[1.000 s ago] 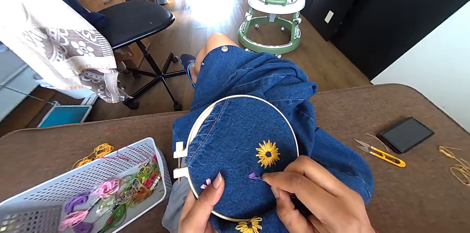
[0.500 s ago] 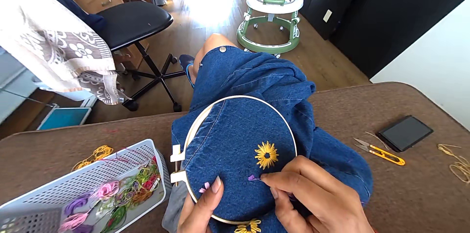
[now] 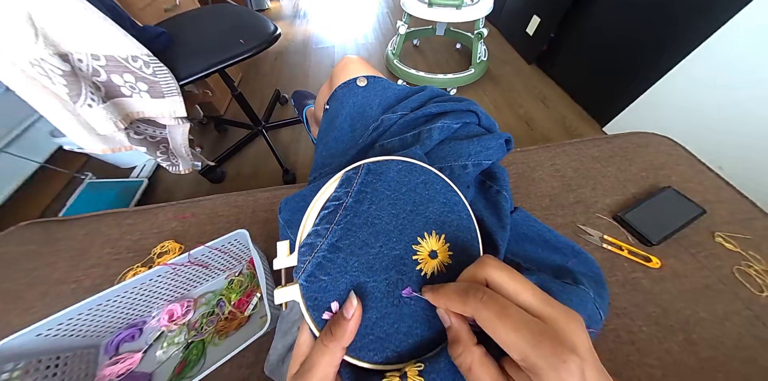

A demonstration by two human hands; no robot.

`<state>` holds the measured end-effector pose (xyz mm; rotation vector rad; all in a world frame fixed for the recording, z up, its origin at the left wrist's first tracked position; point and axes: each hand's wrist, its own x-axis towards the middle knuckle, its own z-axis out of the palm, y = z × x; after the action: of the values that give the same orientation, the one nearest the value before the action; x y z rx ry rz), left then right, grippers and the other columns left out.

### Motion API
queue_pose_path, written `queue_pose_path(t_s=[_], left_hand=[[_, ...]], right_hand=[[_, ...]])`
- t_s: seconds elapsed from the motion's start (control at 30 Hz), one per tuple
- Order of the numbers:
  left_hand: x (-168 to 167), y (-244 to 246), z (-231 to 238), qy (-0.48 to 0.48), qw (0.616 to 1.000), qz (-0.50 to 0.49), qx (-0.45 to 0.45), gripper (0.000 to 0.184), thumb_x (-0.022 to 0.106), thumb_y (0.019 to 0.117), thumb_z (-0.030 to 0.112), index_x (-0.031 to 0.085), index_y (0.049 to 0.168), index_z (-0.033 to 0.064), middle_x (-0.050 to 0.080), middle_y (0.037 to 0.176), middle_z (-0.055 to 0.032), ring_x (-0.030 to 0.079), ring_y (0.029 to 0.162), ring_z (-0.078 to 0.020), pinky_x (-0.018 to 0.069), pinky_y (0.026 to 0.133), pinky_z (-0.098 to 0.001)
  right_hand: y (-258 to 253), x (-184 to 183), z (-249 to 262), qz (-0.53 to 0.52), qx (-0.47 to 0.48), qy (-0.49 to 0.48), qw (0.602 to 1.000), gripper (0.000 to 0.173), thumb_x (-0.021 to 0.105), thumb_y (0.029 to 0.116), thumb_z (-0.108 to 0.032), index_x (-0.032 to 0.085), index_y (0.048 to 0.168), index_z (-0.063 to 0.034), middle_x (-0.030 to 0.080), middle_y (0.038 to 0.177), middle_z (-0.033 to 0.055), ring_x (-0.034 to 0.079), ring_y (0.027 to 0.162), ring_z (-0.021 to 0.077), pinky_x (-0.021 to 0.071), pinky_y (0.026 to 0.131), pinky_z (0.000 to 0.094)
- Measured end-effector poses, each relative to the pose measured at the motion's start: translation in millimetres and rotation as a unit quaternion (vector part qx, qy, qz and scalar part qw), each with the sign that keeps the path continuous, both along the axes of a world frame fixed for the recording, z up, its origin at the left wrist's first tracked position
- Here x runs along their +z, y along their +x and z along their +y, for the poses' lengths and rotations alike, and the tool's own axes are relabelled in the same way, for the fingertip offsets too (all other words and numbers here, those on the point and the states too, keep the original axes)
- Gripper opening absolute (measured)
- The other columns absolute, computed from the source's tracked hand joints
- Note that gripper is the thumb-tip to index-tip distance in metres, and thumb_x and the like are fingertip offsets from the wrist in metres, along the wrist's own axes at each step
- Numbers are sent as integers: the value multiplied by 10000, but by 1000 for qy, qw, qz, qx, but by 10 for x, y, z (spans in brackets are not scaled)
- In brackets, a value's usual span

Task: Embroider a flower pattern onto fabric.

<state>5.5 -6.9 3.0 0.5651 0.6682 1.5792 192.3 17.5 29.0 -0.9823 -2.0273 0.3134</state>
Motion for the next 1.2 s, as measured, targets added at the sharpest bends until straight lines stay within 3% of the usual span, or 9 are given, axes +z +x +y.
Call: queue_pose_path(t_s=[0.3, 0.5, 0.87, 1.0, 1.2], left_hand=[[-5, 14, -10, 12, 1000, 0, -1, 159, 529, 1015, 21, 612, 1137, 81, 781, 1017, -58, 755, 971, -141, 612, 916, -347], [-22, 31, -40, 78, 994, 75, 27, 192, 618, 992, 80, 640, 1166, 159, 782, 1056, 11, 741, 999, -78, 600, 933, -285], [-22, 9, -38, 71, 995, 74, 16, 198, 601, 1002, 78, 651, 1173, 163, 782, 1064, 11, 740, 1004, -81, 599, 937, -290], [-21, 17, -32, 47, 998, 49, 16, 180, 536, 1021, 38, 598, 1166, 124, 780, 1041, -6, 744, 990, -98, 604, 929, -307], [20, 24, -24, -4, 1000, 15, 10, 181, 483, 1023, 2, 610, 1130, 74, 782, 1006, -49, 755, 950, -126, 617, 899, -332]], right_hand=[[17, 23, -21, -4, 0, -7, 1000, 150, 609, 965, -84, 749, 989, -36, 589, 810, 72, 552, 769, 98, 448, 686, 129], [-7, 65, -35, -1, 0, -9, 1000, 141, 621, 982, -89, 751, 1000, -37, 596, 822, 79, 560, 786, 104, 453, 707, 128], [-63, 18, 38, 7, -5, 10, 1000, 176, 588, 1045, -190, 700, 994, -65, 582, 865, 59, 566, 834, 80, 459, 759, 117], [-56, 8, 38, 3, -5, 3, 1000, 174, 567, 1051, -179, 698, 1009, -73, 577, 870, 53, 563, 842, 84, 458, 771, 124], [-18, -34, 53, 11, 1, -17, 1000, 174, 552, 1055, -179, 693, 1016, -85, 567, 873, 39, 553, 836, 63, 452, 760, 121]])
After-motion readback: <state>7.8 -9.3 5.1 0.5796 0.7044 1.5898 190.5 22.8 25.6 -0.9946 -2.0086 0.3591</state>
